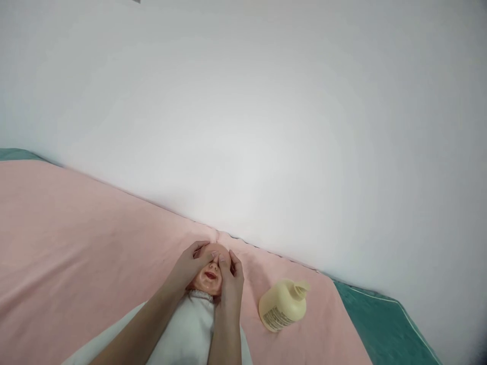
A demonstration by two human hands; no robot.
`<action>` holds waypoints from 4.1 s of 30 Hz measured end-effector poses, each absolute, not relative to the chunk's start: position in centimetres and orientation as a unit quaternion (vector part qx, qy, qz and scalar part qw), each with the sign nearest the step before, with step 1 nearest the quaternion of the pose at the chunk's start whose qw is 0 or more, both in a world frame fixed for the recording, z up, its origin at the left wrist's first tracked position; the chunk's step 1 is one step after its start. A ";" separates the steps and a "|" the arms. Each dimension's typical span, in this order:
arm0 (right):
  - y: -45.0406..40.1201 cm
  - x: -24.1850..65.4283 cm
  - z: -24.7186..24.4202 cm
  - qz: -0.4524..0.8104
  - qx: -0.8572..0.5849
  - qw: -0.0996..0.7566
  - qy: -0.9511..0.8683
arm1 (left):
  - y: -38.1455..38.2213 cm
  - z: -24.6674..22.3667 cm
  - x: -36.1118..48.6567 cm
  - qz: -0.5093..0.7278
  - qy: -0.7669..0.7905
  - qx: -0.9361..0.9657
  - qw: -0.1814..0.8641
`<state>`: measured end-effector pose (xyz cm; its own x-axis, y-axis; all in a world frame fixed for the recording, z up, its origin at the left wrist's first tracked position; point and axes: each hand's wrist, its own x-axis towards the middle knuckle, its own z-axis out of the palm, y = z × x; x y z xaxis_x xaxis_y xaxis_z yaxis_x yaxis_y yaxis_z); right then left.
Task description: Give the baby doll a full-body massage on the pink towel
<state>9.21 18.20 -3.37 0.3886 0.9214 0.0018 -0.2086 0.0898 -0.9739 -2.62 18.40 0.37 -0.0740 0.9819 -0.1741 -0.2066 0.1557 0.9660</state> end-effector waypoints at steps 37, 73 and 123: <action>17.0 8.5 -1.8 0.446 -0.534 0.638 -0.330 | 17.2 1.4 -3.0 0.534 0.524 0.344 0.567; 17.0 8.6 -1.9 0.459 -0.522 0.647 -0.314 | 17.5 0.6 -3.2 0.554 0.492 0.341 0.579; 16.5 8.3 -0.8 0.441 -0.541 0.628 -0.345 | 17.1 0.9 -3.0 0.549 0.482 0.367 0.576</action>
<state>8.27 16.53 -0.77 0.3731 0.9268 -0.0431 -0.1805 0.0269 -0.9832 -3.00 17.05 0.94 -0.0675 0.9861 -0.1518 -0.2788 0.1274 0.9519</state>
